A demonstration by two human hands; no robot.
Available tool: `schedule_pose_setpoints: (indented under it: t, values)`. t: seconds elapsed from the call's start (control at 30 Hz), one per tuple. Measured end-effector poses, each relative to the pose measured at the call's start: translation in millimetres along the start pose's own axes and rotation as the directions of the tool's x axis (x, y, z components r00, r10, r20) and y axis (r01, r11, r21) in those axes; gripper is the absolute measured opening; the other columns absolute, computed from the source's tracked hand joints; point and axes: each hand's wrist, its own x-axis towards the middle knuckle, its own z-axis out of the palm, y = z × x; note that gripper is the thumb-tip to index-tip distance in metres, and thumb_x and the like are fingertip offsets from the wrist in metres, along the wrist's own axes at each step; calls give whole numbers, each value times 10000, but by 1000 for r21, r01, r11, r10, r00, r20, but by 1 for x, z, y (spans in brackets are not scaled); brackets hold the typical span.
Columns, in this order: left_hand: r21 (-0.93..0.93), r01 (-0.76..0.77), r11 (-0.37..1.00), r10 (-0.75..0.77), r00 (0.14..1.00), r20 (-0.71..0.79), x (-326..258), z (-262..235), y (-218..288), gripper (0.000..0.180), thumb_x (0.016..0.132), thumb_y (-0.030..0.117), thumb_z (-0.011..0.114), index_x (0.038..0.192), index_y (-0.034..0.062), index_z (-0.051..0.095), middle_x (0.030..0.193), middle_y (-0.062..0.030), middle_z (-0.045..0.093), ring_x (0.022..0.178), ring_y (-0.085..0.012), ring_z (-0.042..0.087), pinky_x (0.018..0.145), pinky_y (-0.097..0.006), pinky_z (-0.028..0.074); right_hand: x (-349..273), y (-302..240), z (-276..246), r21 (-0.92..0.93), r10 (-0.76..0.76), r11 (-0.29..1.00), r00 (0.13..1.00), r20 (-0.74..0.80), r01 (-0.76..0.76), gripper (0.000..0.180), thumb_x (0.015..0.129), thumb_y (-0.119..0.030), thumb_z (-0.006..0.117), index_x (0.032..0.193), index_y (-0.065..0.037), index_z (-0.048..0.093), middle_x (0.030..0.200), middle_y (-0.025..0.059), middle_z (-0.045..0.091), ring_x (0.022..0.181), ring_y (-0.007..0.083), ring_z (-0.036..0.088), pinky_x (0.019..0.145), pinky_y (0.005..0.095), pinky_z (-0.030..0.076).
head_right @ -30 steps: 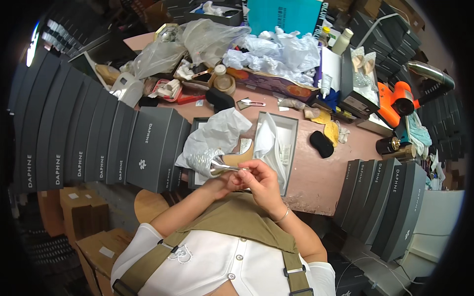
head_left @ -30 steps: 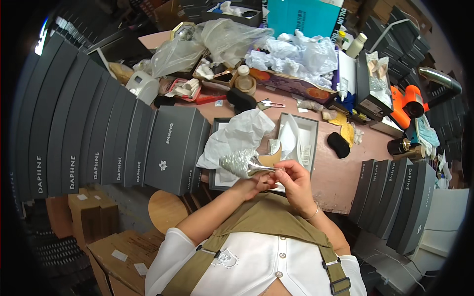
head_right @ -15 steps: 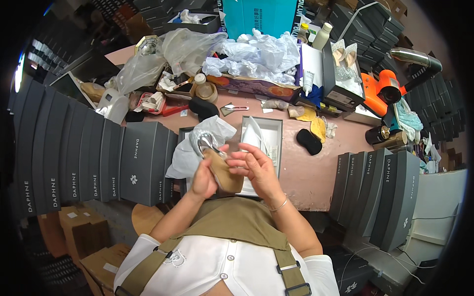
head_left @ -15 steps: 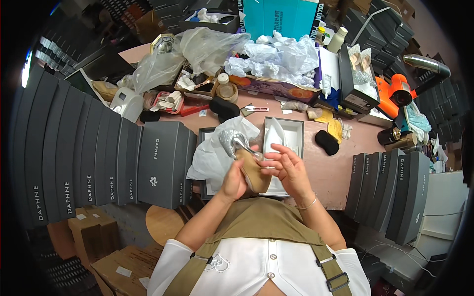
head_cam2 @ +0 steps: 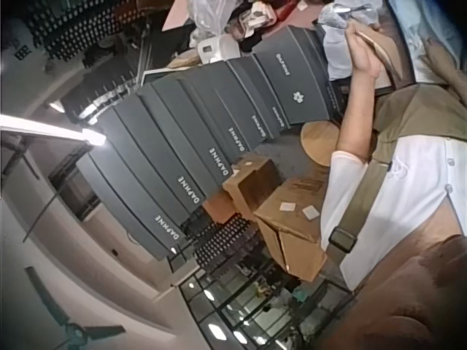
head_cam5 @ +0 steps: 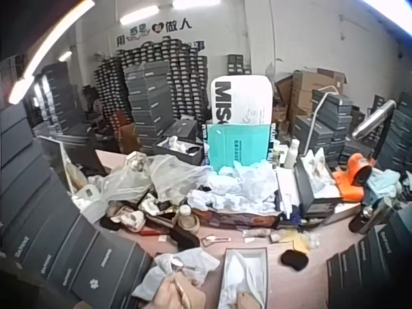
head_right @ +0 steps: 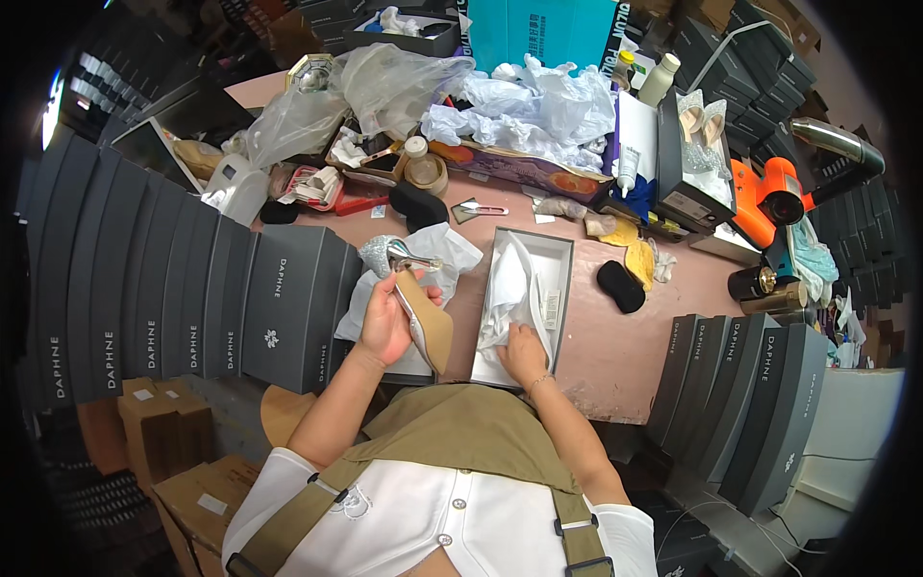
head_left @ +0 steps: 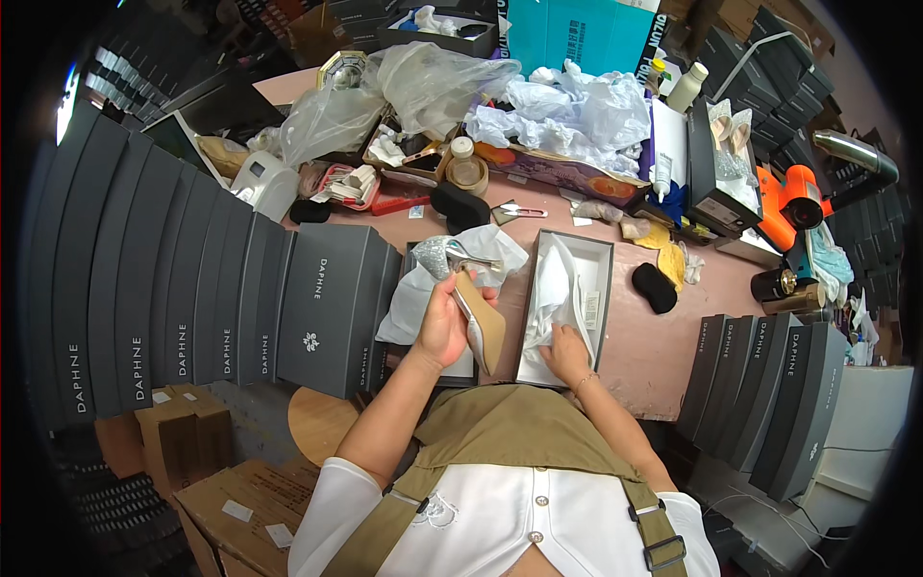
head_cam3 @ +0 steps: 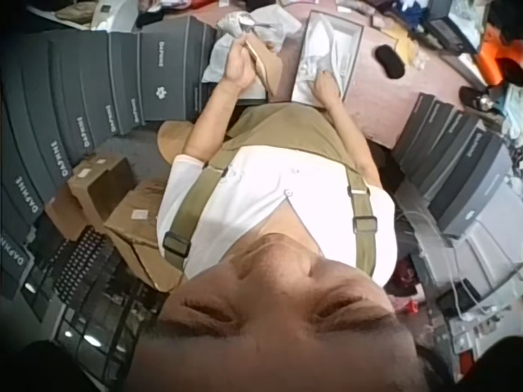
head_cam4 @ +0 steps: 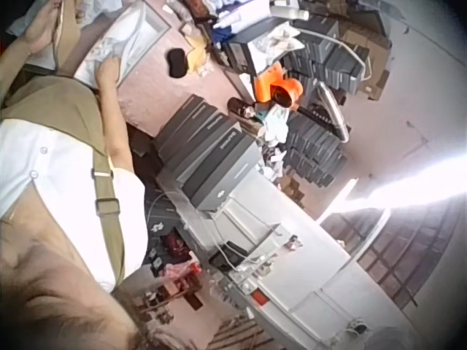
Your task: Checking and packing high-heeled shoes into boxes with tissue paper and organizing the boxed inventory.
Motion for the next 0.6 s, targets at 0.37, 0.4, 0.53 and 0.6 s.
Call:
schedule_pose_setpoints:
  t: [0.37, 0.4, 0.53, 0.6]
  values:
    - [156, 95, 983, -57, 970, -235, 16, -104, -6, 666, 902, 660, 327, 1150, 48, 412, 968, -154, 546, 890, -249, 542, 851, -384, 455, -29, -9, -57, 963, -1, 19, 963, 269, -269, 314, 912, -116, 503, 1192, 21, 540, 1067, 44, 623, 924, 101, 585, 819, 242, 468]
    - [171, 107, 980, -59, 962, -266, 16, -101, -7, 665, 899, 659, 342, 1135, 45, 438, 951, -141, 553, 878, -234, 538, 841, -372, 452, -33, -6, -59, 961, -21, -51, 962, 270, -271, 314, 914, -113, 499, 1195, 22, 537, 1074, 43, 621, 934, 100, 582, 831, 243, 466]
    - [616, 161, 771, -26, 975, -222, 22, -129, -11, 742, 875, 664, 403, 1169, -9, 514, 1006, -150, 593, 937, -239, 549, 856, -359, 434, -48, -12, -83, 975, -101, -57, 973, 209, -215, 380, 897, -103, 515, 1254, 26, 491, 1116, 71, 613, 975, 152, 598, 875, 276, 470]
    - [959, 247, 139, -95, 967, -235, 4, -104, 12, 734, 870, 614, 473, 1183, -42, 570, 1128, -187, 607, 1052, -260, 573, 872, -372, 439, -54, -38, -120, 960, -60, 270, 993, 101, -81, 431, 886, -118, 537, 1286, 26, 465, 1133, 85, 610, 972, 181, 611, 871, 295, 480]
